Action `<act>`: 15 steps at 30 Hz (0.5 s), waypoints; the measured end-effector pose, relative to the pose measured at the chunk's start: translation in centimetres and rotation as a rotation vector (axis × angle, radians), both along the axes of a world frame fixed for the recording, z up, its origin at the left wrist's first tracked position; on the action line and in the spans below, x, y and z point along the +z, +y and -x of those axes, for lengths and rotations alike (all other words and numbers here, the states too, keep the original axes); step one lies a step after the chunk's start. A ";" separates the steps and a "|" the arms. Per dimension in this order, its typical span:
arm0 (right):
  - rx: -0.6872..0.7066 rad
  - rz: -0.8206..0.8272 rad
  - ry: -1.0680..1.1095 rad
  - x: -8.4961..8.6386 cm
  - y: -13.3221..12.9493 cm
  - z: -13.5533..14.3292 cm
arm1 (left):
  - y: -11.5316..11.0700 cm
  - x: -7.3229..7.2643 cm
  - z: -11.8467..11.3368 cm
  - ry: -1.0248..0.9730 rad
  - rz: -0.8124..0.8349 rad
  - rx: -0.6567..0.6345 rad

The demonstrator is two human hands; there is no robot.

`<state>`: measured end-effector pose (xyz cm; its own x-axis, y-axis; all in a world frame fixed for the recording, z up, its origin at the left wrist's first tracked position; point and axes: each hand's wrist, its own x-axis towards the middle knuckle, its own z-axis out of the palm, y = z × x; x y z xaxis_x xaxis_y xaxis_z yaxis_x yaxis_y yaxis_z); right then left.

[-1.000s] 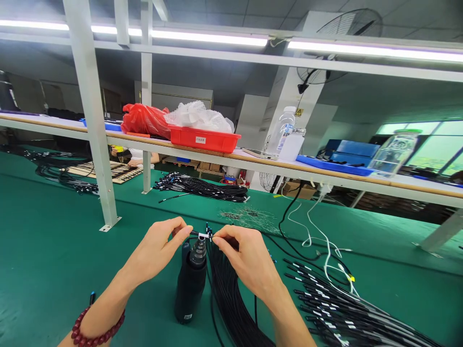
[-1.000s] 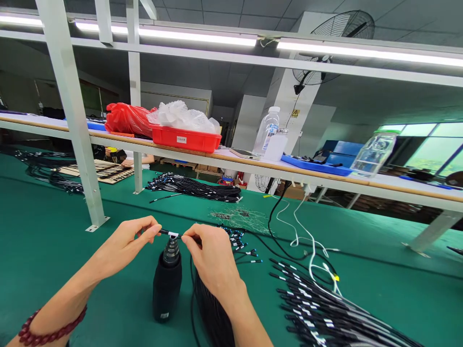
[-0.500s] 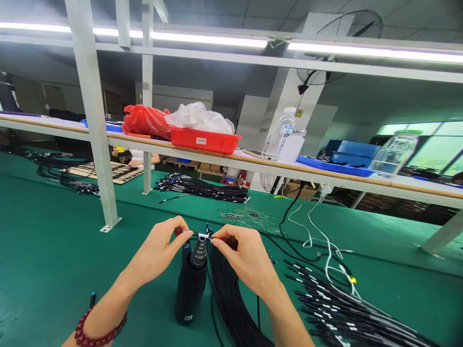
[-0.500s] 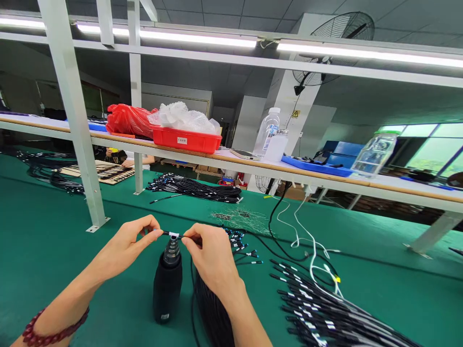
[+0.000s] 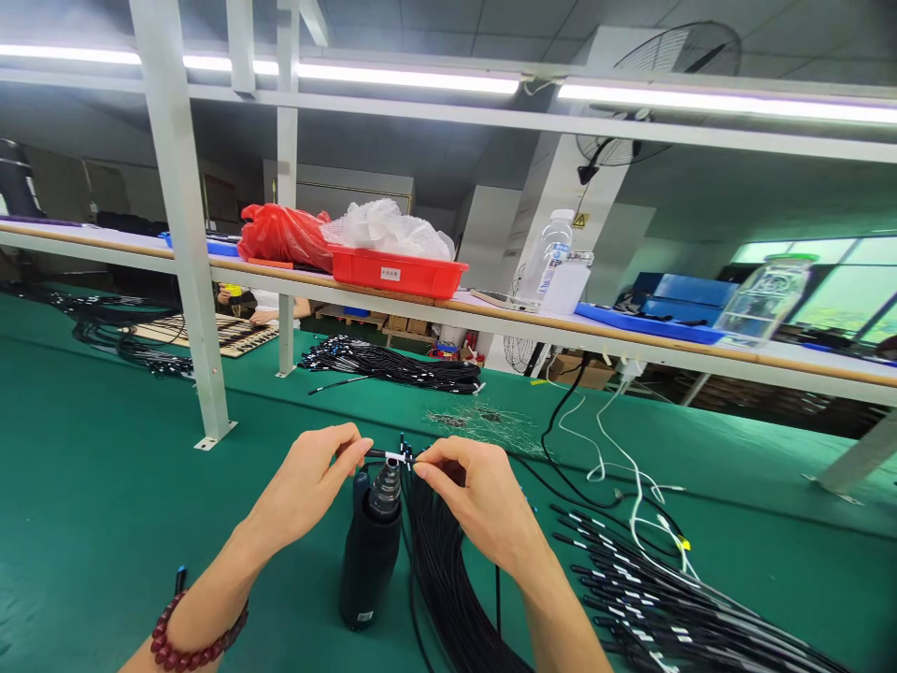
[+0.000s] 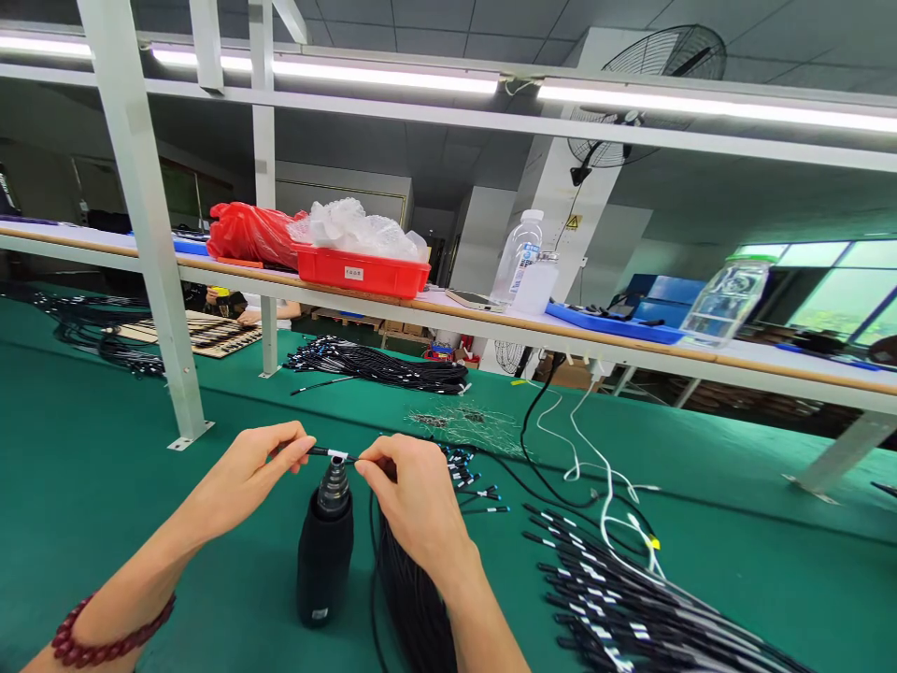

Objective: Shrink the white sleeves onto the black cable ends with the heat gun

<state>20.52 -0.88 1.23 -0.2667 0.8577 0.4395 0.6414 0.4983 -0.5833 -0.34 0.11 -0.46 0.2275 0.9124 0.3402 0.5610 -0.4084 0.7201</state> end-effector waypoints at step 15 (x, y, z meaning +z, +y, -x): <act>0.032 -0.015 0.018 -0.4 0.1 -0.4 | -0.2 0.0 0.0 0.020 0.006 0.019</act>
